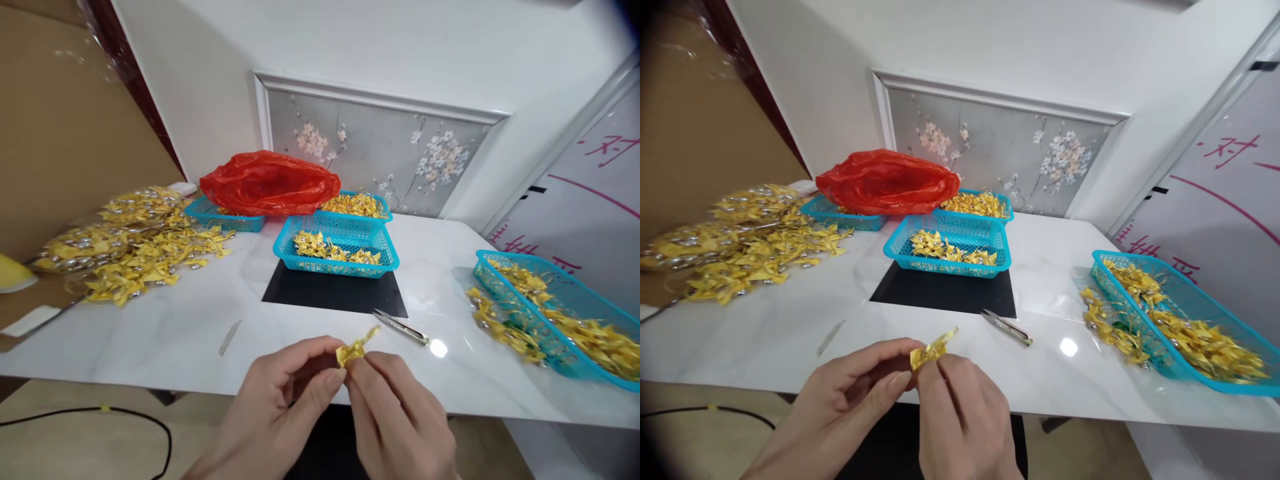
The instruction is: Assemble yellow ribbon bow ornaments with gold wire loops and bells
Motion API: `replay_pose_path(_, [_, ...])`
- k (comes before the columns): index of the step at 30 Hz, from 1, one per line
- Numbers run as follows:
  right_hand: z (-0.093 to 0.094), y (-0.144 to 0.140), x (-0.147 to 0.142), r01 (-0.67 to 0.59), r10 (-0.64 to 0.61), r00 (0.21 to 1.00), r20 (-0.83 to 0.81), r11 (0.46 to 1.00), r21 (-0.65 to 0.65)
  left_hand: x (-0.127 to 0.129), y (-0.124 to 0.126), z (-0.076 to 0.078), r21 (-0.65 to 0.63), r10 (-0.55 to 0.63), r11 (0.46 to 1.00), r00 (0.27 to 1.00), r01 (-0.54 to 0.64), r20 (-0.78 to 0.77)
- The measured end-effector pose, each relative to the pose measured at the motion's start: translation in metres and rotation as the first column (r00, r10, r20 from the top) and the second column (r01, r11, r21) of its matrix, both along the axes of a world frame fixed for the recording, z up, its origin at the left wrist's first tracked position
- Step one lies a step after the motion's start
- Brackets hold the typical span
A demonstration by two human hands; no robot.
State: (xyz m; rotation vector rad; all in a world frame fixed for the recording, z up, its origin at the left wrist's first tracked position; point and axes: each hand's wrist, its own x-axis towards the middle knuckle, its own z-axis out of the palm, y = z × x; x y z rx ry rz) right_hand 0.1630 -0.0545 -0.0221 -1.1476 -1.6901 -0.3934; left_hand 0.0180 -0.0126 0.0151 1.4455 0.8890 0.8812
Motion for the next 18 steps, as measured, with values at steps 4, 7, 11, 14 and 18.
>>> replay_pose_path(4, [0.000,0.001,-0.003,-0.084,0.085,0.995,-0.050,0.996,0.027,0.005,0.006,0.002,-0.168,-0.002,0.986,0.994,0.020,0.108])
replay_pose_path(7, [0.001,-0.001,0.004,-0.171,0.152,0.956,-0.250,0.984,-0.054,0.004,0.009,0.000,-0.207,0.016,0.978,0.993,0.008,0.115])
replay_pose_path(11, [0.005,-0.001,0.020,-0.147,0.053,0.911,-0.409,0.968,-0.202,0.004,0.009,-0.001,-0.152,0.054,0.988,0.996,-0.042,0.075])
replay_pose_path(14, [0.008,0.004,0.023,-0.250,0.096,0.895,-0.436,0.917,-0.310,0.006,0.006,-0.003,-0.081,0.104,0.992,0.993,-0.099,0.049])
replay_pose_path(18, [0.012,0.009,0.015,-0.344,0.126,0.841,-0.527,0.875,-0.340,0.005,0.002,-0.010,0.023,0.120,0.992,0.990,-0.122,0.080])
